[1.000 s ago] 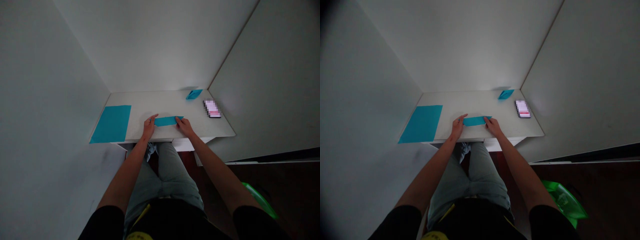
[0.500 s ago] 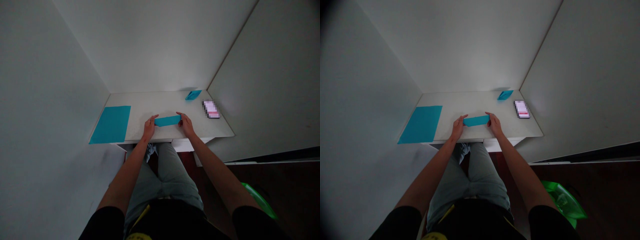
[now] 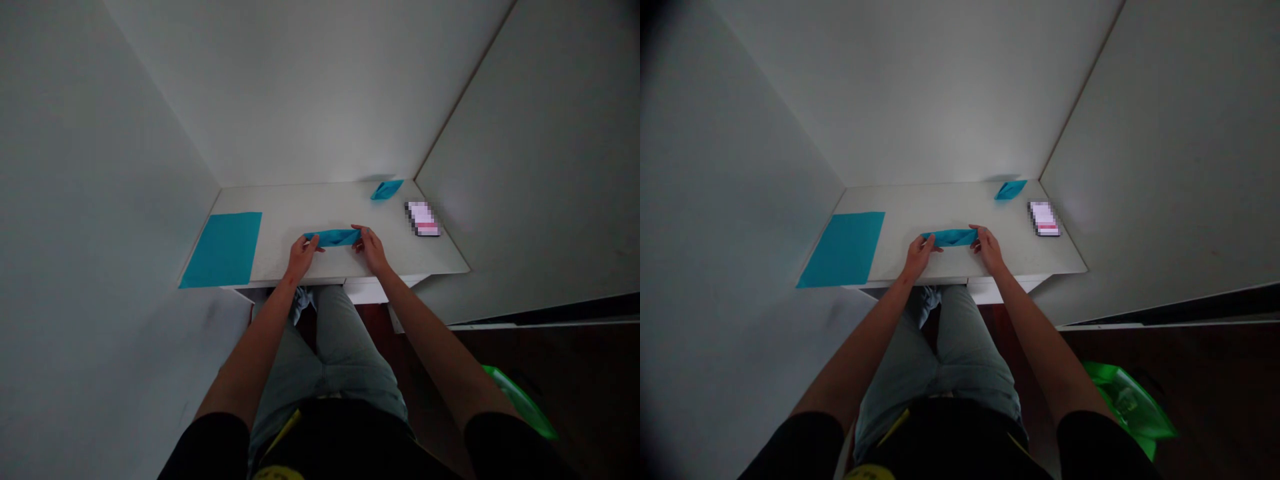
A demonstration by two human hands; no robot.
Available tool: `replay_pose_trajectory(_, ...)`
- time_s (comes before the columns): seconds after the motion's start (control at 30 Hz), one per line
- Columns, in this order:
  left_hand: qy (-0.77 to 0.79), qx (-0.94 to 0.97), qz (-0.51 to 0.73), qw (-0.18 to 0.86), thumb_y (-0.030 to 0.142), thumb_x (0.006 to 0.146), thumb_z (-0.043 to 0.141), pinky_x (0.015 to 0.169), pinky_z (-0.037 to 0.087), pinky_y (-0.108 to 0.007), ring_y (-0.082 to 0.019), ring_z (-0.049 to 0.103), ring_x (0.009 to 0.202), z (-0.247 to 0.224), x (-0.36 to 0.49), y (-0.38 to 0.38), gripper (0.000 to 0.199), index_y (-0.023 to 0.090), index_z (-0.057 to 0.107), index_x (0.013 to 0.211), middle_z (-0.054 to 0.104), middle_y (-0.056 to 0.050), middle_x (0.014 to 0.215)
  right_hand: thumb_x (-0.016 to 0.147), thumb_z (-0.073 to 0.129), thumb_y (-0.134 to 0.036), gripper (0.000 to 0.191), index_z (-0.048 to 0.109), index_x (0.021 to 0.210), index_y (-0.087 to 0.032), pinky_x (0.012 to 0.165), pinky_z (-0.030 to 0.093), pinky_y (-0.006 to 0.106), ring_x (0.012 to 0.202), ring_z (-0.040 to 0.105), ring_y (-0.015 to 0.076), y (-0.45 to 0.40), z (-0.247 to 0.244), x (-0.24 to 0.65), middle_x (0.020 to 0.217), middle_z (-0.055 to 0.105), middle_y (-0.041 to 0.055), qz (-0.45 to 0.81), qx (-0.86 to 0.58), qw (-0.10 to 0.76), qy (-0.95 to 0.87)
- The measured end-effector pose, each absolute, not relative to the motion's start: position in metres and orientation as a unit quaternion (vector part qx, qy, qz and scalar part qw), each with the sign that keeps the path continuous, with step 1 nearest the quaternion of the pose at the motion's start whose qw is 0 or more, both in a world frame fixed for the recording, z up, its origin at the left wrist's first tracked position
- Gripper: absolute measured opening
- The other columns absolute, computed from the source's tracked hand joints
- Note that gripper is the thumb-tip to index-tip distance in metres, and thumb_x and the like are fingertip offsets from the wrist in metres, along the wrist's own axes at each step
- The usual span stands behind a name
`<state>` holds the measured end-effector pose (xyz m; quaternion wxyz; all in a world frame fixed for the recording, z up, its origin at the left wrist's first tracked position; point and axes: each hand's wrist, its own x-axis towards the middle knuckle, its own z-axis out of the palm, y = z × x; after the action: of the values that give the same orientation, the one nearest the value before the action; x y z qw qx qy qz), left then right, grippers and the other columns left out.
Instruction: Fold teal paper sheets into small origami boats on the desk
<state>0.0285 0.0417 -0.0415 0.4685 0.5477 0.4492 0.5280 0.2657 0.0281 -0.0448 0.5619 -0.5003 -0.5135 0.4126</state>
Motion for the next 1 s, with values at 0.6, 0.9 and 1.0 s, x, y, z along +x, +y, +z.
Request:
replay_pose_trajectory(0.6,0.466,0.522,0.543,0.465,0.069,0.088,0.074,0.082,0.064,-0.037,-0.02,0.077,0.084,-0.045,0.029,0.044,0.057,0.018,0.07,0.113,0.078,-0.007,0.092,0.087,0.068,-0.052,0.033,0.07,0.102,-0.023,0.077,0.059,0.035,0.084,0.066,0.0205,0.024,-0.044,0.263,0.105,0.075,0.0075,0.312,-0.566,0.518,-0.56)
replay_pose_trajectory(0.9,0.438,0.528,0.545,0.483,0.072,0.088,0.074,0.087,0.066,-0.037,-0.019,0.078,0.088,-0.041,0.03,0.044,0.063,0.018,0.067,0.118,0.076,-0.012,0.113,0.09,0.066,-0.035,0.014,0.074,0.086,-0.023,0.07,0.045,0.032,0.068,0.061,0.0179,-0.002,-0.013,0.304,0.074,0.072,0.0011,0.281,-0.545,0.287,-0.736)
replay_pose_trajectory(1.0,0.428,0.522,0.554,0.487,0.075,0.089,0.071,0.085,0.066,-0.037,-0.017,0.077,0.085,-0.041,0.03,0.042,0.066,0.018,0.066,0.123,0.074,-0.012,0.116,0.091,0.065,-0.039,0.018,0.071,0.084,-0.023,0.069,0.047,0.031,0.068,0.063,0.0181,-0.005,-0.009,0.322,0.073,0.072,0.001,0.298,-0.577,0.323,-0.688)
